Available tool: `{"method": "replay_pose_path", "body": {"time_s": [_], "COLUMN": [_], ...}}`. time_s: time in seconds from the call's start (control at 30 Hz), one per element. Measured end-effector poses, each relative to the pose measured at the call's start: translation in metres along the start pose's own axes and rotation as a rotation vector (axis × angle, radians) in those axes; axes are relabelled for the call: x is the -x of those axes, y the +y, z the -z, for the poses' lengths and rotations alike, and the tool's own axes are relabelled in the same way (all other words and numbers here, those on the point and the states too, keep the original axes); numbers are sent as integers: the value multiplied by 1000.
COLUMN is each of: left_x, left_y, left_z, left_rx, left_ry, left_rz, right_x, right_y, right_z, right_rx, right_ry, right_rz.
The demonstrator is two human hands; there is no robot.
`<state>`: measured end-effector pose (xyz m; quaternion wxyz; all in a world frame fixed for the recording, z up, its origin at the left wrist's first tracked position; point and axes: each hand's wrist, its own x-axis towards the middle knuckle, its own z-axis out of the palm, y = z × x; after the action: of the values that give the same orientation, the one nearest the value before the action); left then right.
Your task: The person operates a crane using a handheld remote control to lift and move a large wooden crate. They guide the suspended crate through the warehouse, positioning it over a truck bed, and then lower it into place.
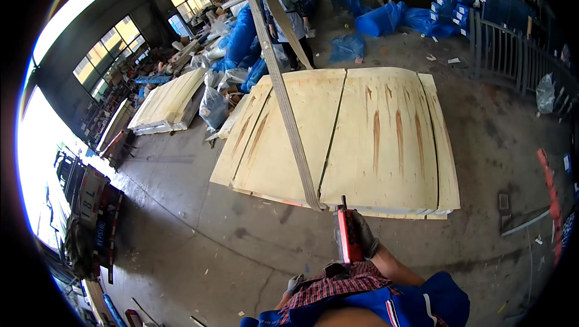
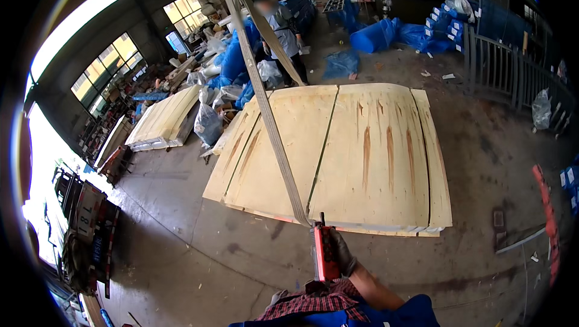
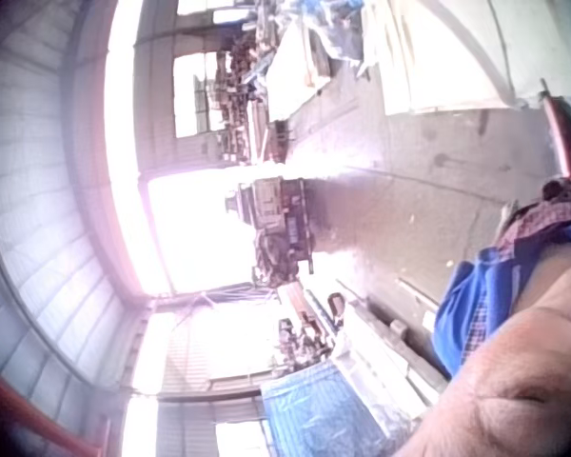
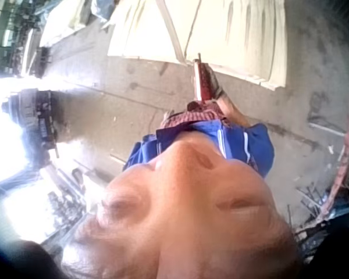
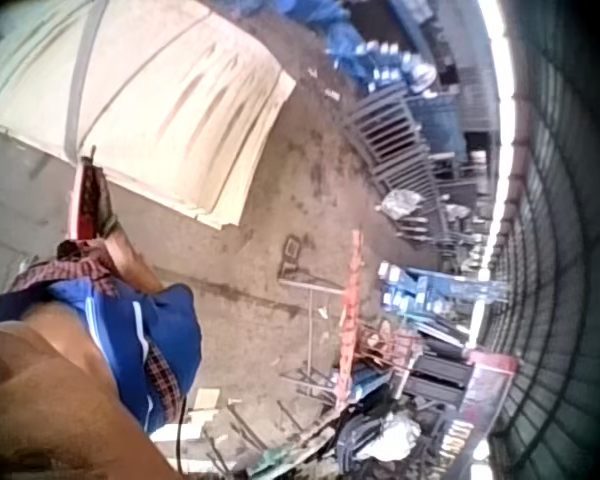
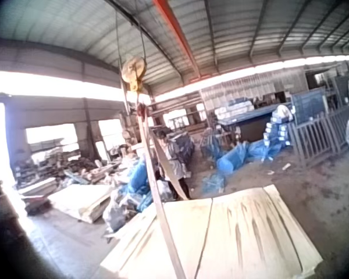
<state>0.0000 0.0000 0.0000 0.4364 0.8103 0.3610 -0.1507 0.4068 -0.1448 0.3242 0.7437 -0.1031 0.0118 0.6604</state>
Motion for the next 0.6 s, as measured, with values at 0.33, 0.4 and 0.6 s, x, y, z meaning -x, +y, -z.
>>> {"method": "replay_pose_path", "body": {"time_s": [0.33,0.4,0.6], "left_x": [52,52,56], "left_y": [95,98,89], "left_z": [15,15,12], "left_rx": [664,665,512], "left_ry": [136,148,103], "left_rz": [196,227,114], "right_x": [29,32,29], "right_y": [-9,-11,-3], "right_z": [-28,-19,-36], "right_rx": [215,205,208], "right_ry": [274,116,300], "right_rz": [77,52,93]}}
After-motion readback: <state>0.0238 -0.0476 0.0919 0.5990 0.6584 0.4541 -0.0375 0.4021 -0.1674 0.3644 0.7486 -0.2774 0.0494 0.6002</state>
